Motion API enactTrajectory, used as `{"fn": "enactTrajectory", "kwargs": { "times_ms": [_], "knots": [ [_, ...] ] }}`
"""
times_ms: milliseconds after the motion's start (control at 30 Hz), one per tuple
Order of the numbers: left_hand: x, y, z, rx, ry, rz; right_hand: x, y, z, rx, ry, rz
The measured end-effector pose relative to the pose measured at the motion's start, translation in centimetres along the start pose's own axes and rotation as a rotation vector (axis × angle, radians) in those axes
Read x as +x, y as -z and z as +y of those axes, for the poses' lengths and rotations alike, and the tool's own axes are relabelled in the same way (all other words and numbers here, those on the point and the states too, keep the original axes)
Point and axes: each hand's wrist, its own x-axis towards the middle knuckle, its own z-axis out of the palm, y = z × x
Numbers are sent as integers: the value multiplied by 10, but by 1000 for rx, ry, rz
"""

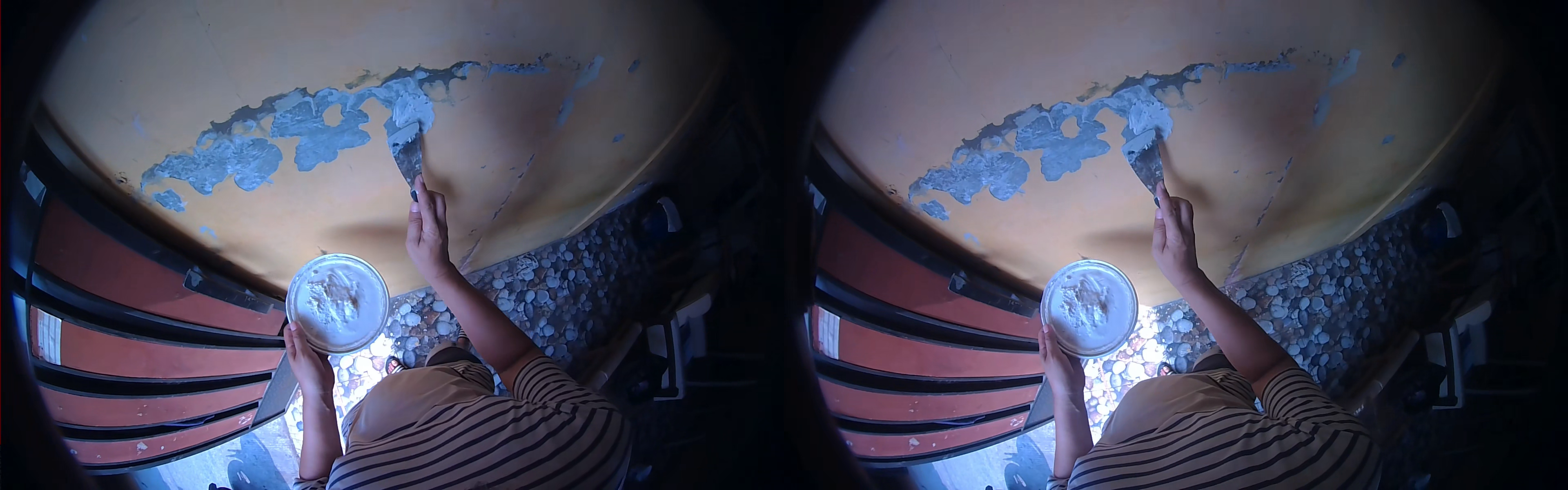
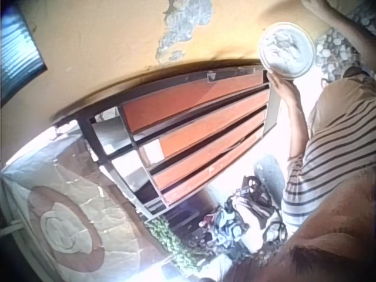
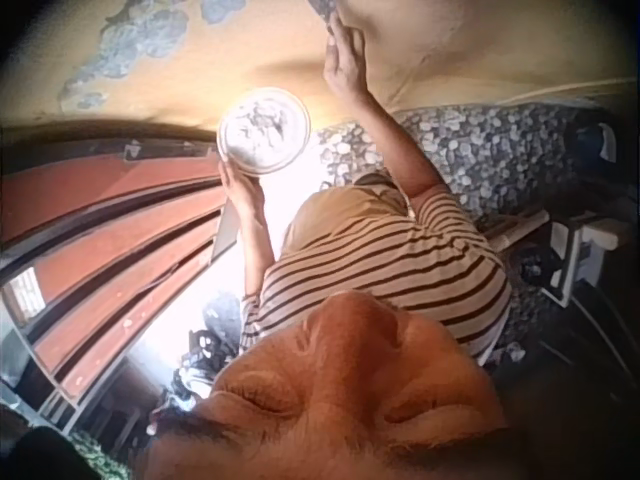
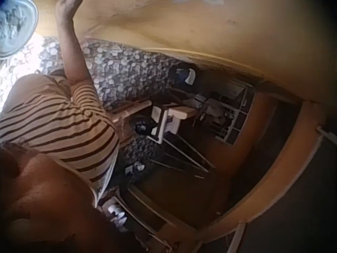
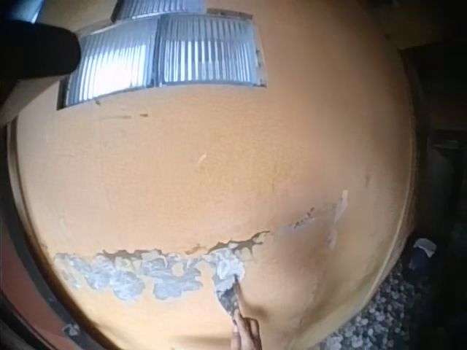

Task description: The person holds a container lid filled with paste, scoops the paste using a putty knife, and applies and spreads it onto the wall.

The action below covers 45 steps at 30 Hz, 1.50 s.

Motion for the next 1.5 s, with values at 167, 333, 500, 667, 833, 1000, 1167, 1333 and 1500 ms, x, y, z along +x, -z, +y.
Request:
{"fn": "enactTrajectory", "kwargs": {
  "times_ms": [167, 333, 500, 667, 833, 1000, 1167, 1333, 1500],
  "knots": [
    [11, 28, 8, 18, -1, 18, -4, -44, 13, -102, 23, 75],
    [17, 50, 12, 4, 11, 28, -29, -62, 17, -174, -23, 63],
    [12, 71, 19, 19, 9, -11, -57, -55, 3, -79, 14, 82],
    [2, 69, 32, 15, 11, -24, -28, -56, -11, -134, 15, 135],
    [-11, 74, 31, 40, 23, -28, -67, -40, -5, -93, -10, 69],
    [-21, 64, 32, 25, 20, -27, -4, -27, -25, -162, 88, 163],
    [-36, 56, 26, 26, 9, -42, -47, -10, -16, -216, 4, 38],
    [-58, 40, 39, 13, 16, -48, -7, 7, -39, -139, 80, 132],
    [-74, 35, 37, 7, 11, -59, -19, 21, -48, -136, -1, 9]
  ]
}}
